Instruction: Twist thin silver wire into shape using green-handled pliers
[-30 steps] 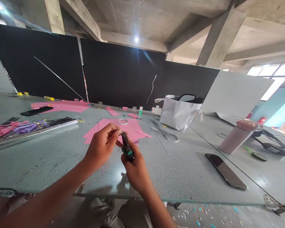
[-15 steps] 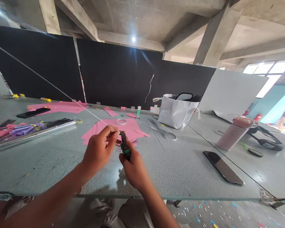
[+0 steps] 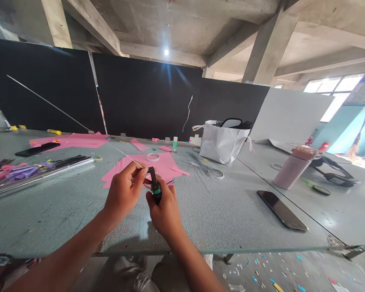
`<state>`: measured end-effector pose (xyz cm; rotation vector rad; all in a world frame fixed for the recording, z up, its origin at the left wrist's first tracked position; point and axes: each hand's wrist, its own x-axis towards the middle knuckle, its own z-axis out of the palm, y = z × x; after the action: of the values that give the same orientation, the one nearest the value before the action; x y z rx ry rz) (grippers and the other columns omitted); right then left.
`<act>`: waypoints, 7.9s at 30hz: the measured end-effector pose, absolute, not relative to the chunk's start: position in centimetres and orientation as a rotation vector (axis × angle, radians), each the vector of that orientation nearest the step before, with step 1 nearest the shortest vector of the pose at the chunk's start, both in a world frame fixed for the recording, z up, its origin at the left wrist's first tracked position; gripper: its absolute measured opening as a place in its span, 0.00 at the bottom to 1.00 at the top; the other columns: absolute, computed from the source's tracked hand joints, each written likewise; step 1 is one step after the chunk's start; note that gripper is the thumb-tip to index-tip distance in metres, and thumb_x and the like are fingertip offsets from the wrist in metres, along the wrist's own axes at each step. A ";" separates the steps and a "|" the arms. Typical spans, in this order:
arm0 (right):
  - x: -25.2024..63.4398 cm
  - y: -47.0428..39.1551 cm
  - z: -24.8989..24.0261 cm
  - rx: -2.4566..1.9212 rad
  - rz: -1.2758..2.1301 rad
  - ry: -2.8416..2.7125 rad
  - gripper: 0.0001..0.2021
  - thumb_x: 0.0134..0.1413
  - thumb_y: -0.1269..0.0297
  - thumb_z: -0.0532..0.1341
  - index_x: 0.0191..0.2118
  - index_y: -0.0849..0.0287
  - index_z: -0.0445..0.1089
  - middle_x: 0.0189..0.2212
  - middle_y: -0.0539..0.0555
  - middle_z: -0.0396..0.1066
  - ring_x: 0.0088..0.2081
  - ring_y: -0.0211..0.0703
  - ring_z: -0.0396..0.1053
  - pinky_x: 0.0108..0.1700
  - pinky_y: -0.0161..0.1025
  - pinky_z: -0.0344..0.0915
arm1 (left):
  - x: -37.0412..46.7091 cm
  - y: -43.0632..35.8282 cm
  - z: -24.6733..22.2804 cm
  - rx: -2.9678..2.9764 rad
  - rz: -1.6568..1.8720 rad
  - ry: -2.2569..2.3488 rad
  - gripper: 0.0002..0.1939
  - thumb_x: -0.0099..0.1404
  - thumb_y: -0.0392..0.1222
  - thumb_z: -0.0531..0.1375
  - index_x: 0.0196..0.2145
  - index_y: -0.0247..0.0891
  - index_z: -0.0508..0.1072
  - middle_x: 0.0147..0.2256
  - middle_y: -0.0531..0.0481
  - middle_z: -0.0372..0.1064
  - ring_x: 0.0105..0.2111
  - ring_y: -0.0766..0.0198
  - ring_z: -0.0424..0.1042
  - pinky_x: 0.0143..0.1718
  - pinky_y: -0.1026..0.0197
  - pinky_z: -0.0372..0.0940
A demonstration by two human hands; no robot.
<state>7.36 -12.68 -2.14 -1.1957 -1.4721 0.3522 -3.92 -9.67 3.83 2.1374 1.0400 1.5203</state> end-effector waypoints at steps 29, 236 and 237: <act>12.8 -12.0 0.9 -0.871 -0.705 -1.801 0.23 0.51 0.79 0.54 0.53 0.53 0.64 0.37 0.56 0.68 0.39 0.48 0.65 0.39 0.44 0.64 | -7.1 -11.7 7.4 1.447 0.748 0.587 0.14 0.59 0.47 0.62 0.23 0.36 0.66 0.19 0.59 0.58 0.15 0.77 0.55 0.23 0.67 0.64; 7.9 -4.5 -0.4 -1.063 1.073 -1.432 0.13 0.35 0.71 0.55 0.34 0.56 0.61 0.12 0.39 0.56 0.13 0.34 0.55 0.16 0.32 0.56 | -8.0 2.2 2.4 2.957 1.933 0.935 0.09 0.66 0.49 0.59 0.33 0.47 0.78 0.35 0.52 0.76 0.40 0.59 0.69 0.48 0.51 0.49; 7.9 -4.5 -0.5 -1.067 1.069 -1.439 0.13 0.35 0.71 0.55 0.34 0.56 0.61 0.12 0.39 0.56 0.13 0.34 0.55 0.16 0.32 0.56 | -8.0 2.2 2.4 2.962 1.924 0.932 0.09 0.66 0.49 0.59 0.33 0.47 0.78 0.34 0.53 0.76 0.39 0.60 0.69 0.49 0.51 0.49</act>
<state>7.89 -4.52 -0.45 -1.0675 -1.4393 1.0694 -7.98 2.19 2.40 2.9624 0.9321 1.9237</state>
